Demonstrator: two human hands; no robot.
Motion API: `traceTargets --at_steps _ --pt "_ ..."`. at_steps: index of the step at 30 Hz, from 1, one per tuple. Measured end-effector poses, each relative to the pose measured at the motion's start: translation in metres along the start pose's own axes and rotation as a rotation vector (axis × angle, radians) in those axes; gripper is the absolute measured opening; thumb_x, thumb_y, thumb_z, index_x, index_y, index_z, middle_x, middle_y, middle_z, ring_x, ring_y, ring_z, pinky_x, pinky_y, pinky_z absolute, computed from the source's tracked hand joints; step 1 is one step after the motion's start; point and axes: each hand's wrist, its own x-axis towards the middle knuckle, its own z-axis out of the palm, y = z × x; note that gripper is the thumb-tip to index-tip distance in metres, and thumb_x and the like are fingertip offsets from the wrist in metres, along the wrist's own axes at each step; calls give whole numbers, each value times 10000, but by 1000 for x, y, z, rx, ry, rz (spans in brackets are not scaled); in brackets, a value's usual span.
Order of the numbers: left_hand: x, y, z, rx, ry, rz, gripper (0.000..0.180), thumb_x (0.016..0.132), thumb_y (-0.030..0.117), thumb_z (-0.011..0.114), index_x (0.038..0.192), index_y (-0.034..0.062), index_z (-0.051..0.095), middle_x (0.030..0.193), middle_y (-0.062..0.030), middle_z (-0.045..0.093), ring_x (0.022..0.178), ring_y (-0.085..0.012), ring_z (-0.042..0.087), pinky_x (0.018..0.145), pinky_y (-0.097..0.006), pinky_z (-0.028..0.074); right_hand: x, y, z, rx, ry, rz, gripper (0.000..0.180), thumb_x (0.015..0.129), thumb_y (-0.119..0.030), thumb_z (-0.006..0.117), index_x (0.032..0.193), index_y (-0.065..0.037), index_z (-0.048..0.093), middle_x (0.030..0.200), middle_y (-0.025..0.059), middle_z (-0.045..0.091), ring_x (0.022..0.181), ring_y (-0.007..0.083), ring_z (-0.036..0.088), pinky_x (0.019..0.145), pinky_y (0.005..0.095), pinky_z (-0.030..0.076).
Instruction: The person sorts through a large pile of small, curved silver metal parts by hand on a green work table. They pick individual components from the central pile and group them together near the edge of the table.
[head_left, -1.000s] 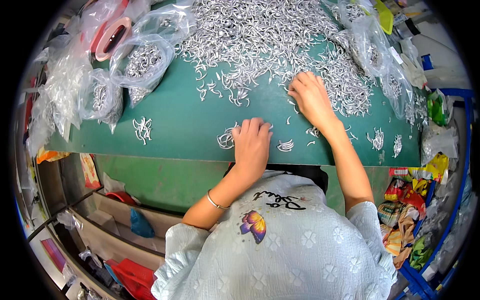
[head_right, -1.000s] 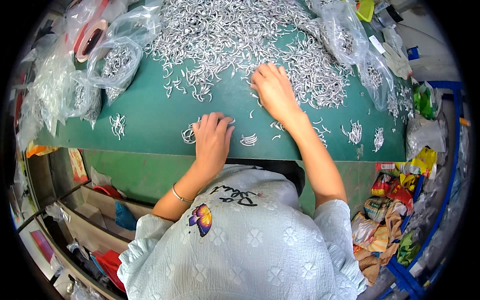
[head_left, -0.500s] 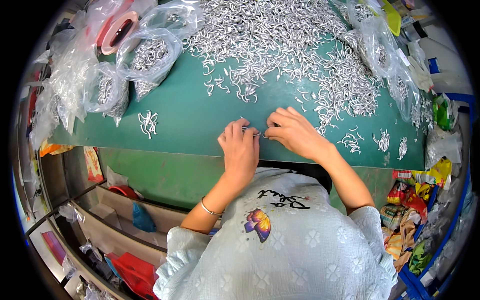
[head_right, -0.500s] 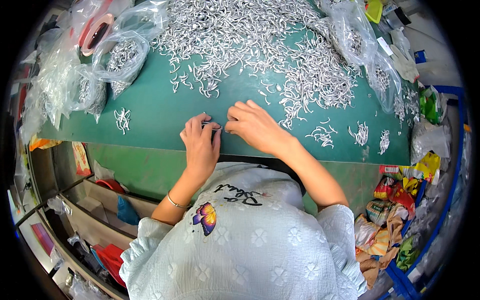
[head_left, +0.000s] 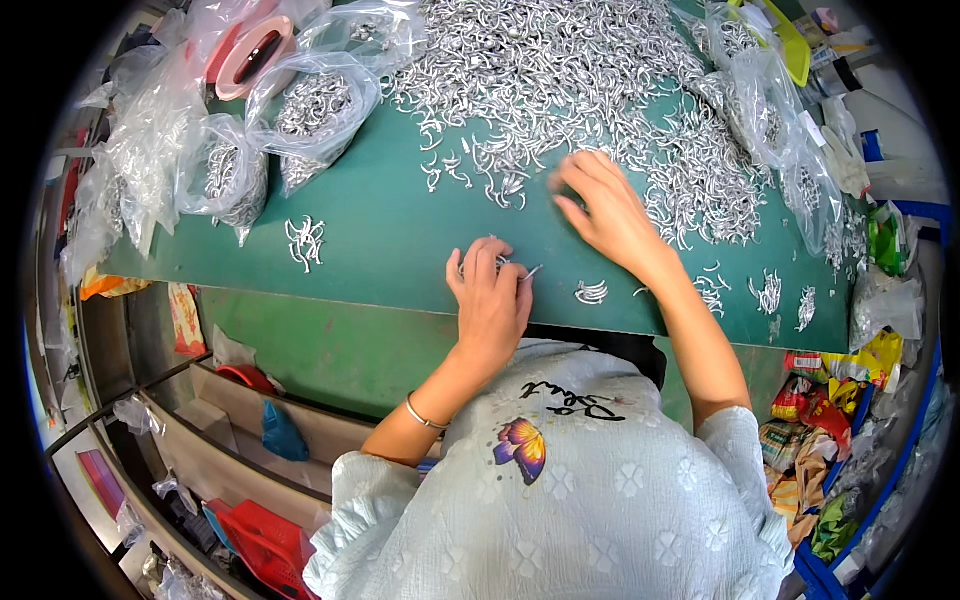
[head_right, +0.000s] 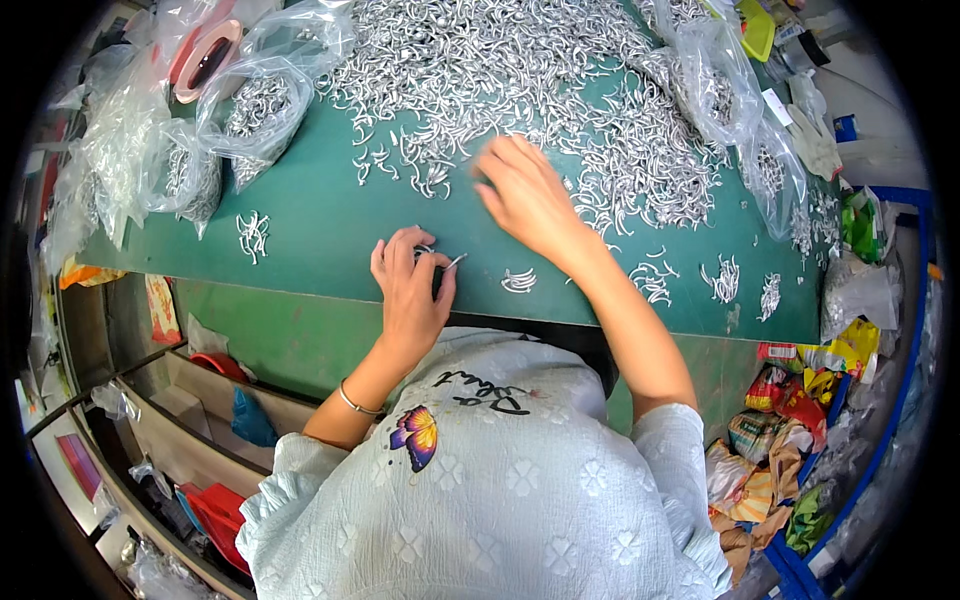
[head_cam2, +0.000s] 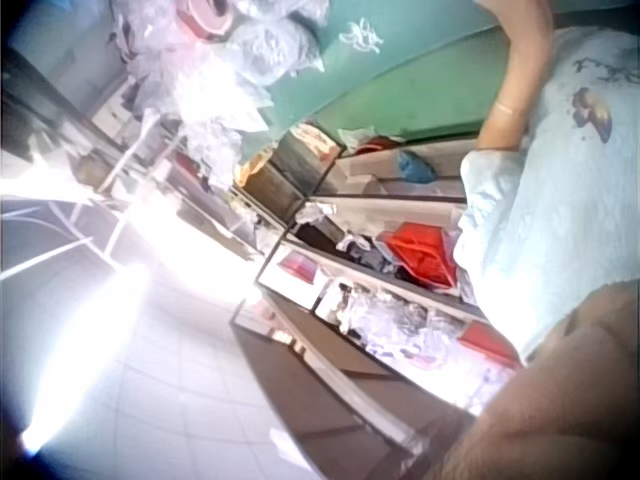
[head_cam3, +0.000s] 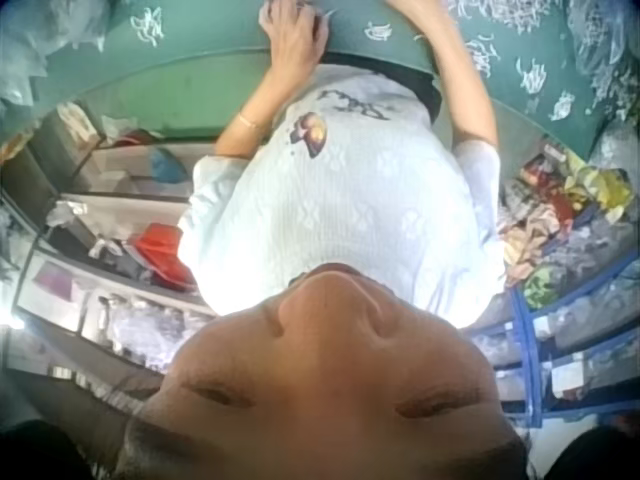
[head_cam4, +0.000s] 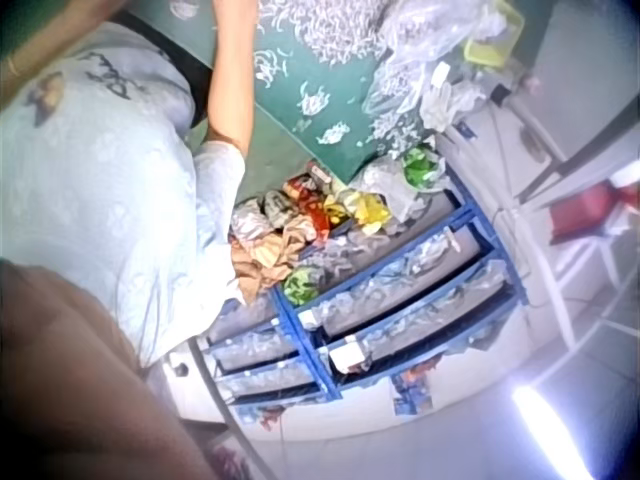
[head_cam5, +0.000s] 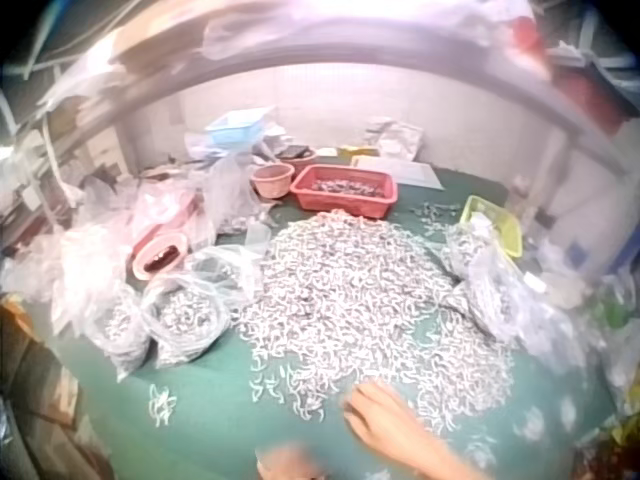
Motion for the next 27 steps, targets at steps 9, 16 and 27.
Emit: traceTargets --at_steps 9,16,27 --pt "3 -8 -3 20 39 -25 248 746 75 754 912 84 571 1219 -119 485 1262 -375 406 1060 -619 212 8 6 16 -90 -70 51 122 807 -63 665 894 -33 584 897 96 563 934 288 535 820 385 417" --pt "11 4 -9 -38 -59 21 259 755 40 721 978 104 607 1250 -97 493 1276 -368 409 1087 -642 174 3 -2 17 -70 -22 8 157 784 -51 669 909 -42 573 875 102 567 896 307 547 810 406 425" --pt "6 -17 2 -33 55 -19 148 805 38 700 919 90 620 1211 -90 527 1267 -345 449 1080 -665 179 -15 -6 -1 -41 -136 52 167 789 -67 688 912 -48 578 879 87 562 906 270 530 821 378 381"
